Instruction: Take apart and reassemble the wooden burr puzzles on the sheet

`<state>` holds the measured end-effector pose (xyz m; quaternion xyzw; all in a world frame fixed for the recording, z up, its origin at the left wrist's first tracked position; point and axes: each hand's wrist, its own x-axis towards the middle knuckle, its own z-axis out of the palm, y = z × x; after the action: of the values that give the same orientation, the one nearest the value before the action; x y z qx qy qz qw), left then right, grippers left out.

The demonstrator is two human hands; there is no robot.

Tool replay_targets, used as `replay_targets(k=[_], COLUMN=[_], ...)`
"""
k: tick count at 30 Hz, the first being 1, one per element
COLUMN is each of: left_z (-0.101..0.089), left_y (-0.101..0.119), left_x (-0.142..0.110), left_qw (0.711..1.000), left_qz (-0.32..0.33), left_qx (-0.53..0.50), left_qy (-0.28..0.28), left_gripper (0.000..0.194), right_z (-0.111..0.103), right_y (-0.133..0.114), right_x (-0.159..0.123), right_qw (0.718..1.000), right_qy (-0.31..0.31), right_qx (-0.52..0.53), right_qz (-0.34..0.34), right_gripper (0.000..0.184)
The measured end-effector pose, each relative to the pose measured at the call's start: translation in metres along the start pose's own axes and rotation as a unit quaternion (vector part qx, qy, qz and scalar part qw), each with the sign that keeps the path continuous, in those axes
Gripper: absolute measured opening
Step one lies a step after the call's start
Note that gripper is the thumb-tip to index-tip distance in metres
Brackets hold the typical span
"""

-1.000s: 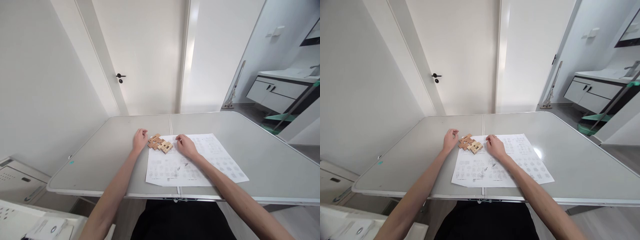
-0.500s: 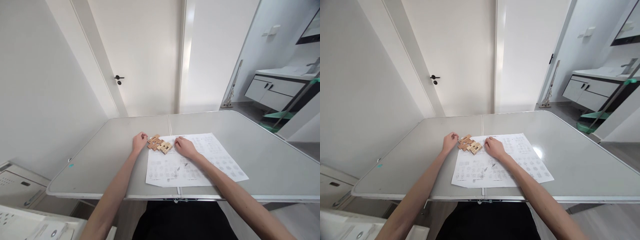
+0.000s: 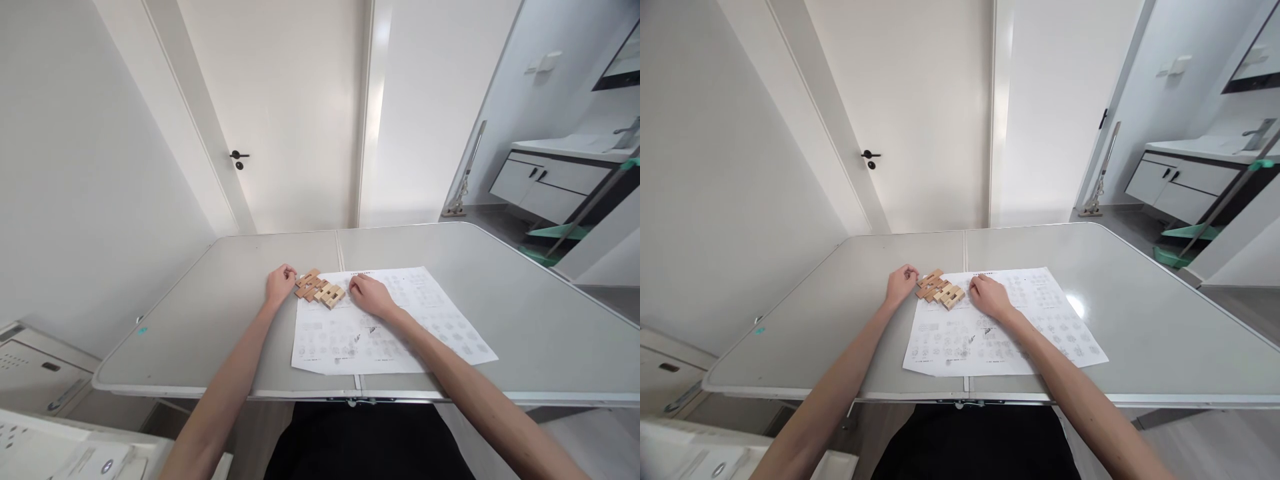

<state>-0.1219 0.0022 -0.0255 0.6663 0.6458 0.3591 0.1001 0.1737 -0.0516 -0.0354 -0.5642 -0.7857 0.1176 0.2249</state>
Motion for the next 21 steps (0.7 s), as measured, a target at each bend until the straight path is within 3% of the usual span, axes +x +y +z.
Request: replay_targets(k=[21], left_z=[0.0002], left_y=[0.0006], left_x=[-0.0005], left_qw=[1.000], left_qz=[0.009], left_qx=[0.013], left_qy=[-0.005], left_gripper=[0.021], right_z=[-0.0009], right_y=[0.0000], right_x=[-0.0001], right_qw=[1.000], right_qy=[-0.004], right_qx=[0.005], right_qz=[0.000], right_gripper=[0.022])
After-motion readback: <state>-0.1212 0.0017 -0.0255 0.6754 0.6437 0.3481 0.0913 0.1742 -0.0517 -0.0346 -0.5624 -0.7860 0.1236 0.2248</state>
